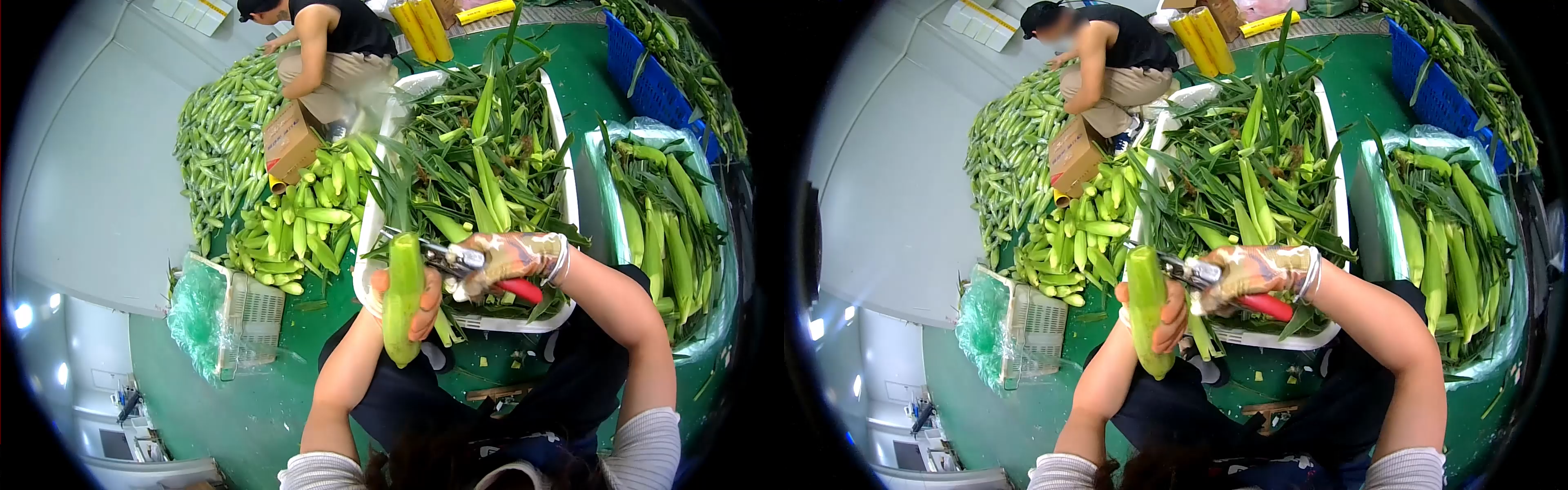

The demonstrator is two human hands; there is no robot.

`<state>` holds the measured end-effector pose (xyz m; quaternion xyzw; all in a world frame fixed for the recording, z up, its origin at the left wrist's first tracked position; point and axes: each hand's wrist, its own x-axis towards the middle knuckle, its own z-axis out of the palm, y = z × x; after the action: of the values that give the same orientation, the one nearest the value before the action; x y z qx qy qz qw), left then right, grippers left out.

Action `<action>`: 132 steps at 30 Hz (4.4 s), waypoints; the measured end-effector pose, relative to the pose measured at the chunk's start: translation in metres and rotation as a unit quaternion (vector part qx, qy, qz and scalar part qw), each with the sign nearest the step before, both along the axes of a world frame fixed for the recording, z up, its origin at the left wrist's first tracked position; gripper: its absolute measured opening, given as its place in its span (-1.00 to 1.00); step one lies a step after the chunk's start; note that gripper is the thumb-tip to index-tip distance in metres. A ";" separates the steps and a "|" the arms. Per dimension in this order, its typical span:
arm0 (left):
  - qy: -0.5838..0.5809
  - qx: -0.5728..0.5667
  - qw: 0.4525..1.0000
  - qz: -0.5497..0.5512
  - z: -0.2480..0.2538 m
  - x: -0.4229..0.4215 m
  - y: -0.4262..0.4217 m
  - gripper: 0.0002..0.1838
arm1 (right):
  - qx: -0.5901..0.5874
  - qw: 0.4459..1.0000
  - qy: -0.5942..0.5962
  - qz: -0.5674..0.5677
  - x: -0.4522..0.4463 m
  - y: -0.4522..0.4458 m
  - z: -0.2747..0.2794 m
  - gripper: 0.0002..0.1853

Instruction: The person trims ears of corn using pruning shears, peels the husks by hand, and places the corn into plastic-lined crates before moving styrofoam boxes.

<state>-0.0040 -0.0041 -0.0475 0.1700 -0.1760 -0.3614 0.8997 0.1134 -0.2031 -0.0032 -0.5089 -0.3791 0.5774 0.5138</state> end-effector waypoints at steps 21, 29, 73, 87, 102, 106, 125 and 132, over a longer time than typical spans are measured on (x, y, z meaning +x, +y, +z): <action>-0.058 0.651 0.572 0.496 0.016 0.015 -0.013 -0.32 | 0.060 0.871 -0.193 -0.448 0.004 0.040 -0.009 -0.80; 0.106 0.145 0.799 0.574 0.029 0.031 0.036 -0.42 | 0.180 0.848 0.148 -0.476 0.025 -0.004 -0.017 -0.75; 0.231 0.177 0.546 0.785 -0.153 0.040 0.370 -0.41 | -0.146 0.692 -0.157 -0.689 0.090 -0.205 -0.034 -0.73; 0.055 0.665 0.653 0.358 -0.115 -0.074 0.309 -0.59 | -0.577 0.497 -0.312 -0.568 0.020 -0.326 -0.137 -0.41; 0.299 0.776 0.435 0.346 -0.147 -0.221 0.071 -0.63 | -0.427 0.613 -0.080 -0.660 0.054 -0.371 -0.209 -0.65; 0.329 0.772 0.428 0.336 -0.126 -0.239 0.047 -0.64 | -0.406 0.606 -0.067 -0.680 0.053 -0.379 -0.221 -0.70; 0.007 0.809 0.464 0.362 -0.101 -0.192 0.121 -0.67 | -0.706 0.486 -0.199 -0.474 -0.267 -0.293 -0.120 -0.15; -0.035 0.818 0.455 0.349 -0.129 -0.149 0.141 -0.68 | -0.748 0.608 -0.108 -0.243 -0.397 -0.234 -0.211 -0.06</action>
<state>-0.1535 0.1370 -0.1766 0.8878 0.2438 0.0115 0.3902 -0.2839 -0.4367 -0.2147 -0.8483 0.2697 0.4547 0.0305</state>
